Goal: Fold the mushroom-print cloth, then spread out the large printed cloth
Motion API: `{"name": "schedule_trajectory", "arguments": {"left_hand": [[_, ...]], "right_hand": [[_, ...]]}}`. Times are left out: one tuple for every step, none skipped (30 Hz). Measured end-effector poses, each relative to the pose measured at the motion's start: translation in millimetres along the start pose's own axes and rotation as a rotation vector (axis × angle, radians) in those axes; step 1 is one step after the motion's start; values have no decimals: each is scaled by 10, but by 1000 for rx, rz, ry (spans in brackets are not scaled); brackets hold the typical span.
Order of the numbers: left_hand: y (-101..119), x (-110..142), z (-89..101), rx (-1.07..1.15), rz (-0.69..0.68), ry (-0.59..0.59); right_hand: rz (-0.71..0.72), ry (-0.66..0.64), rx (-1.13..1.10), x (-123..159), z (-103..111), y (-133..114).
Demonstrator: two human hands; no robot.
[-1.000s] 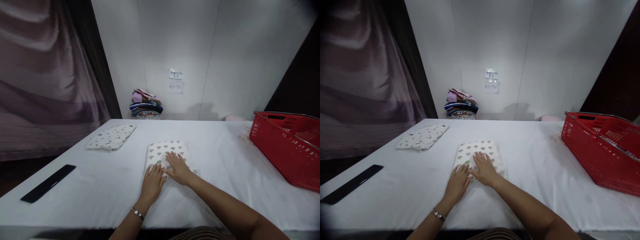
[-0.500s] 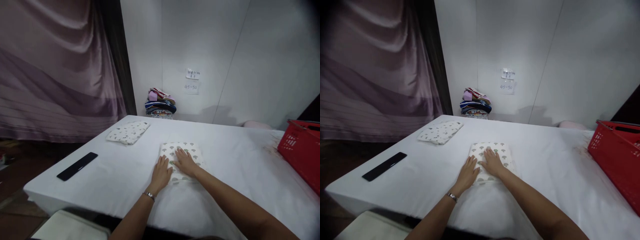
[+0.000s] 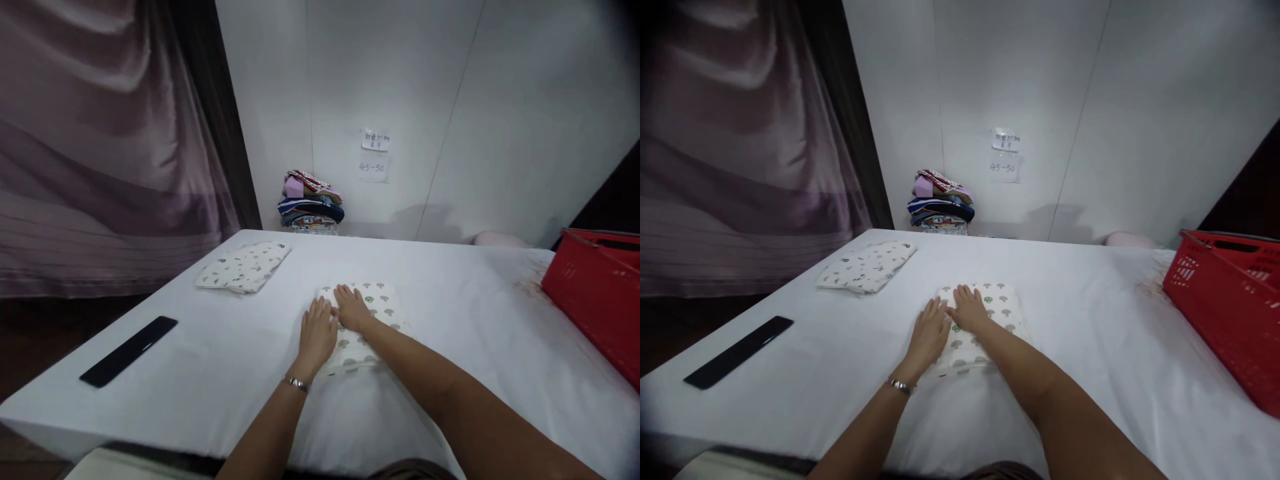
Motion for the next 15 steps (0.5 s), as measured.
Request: {"name": "schedule_trajectory", "arguments": {"left_hand": [[6, -79, 15, -21, 6, 22], [8, -148, -2, -37, 11, 20], [3, -202, -42, -46, 16, 4], [-10, -237, -92, -47, 22, -11], [-26, -255, -141, -42, 23, -17], [-43, -257, -184, -34, 22, -13], [-60, -247, -217, -27, 18, -1], [-75, -231, -244, -24, 14, 10], [-88, -213, -264, -25, 15, 16], [-97, -197, -280, -28, 17, 13], [-101, -186, -289, -34, 20, 4], [-99, -182, -290, -41, 24, -5], [-93, -186, -282, -48, 26, -12], [-83, -199, -272, -56, 30, -22], [-70, -221, -258, -66, 34, -32]], "right_hand": [[2, 5, -3, -4, 17, -6], [4, 3, -8, -11, 34, -8], [6, -9, -18, -21, 48, -4], [12, -29, -31, -32, 57, 8], [14, -49, -43, -40, 64, 33], [8, -59, -47, -44, 72, 76], [-6, -52, -42, -44, 83, 134], [-27, -32, -27, -39, 96, 202], [-52, -6, -7, -30, 105, 273], [-77, 15, 12, -17, 105, 340], [-96, 25, 26, -5, 93, 395], [-106, 27, 31, 6, 75, 433], [-110, 27, 32, 14, 56, 455], [-108, 29, 33, 20, 43, 464], [-107, 33, 33, 25, 36, 465]]}}
Point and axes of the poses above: each hand's wrist, its own x-axis away from the middle knuckle, its own z-axis out of the back of the hand, y = z × x, the point moved 7 cm from there along -x, towards the middle knuckle, and after that the axes turned 1 degree about -y, right-handed, at the moved point
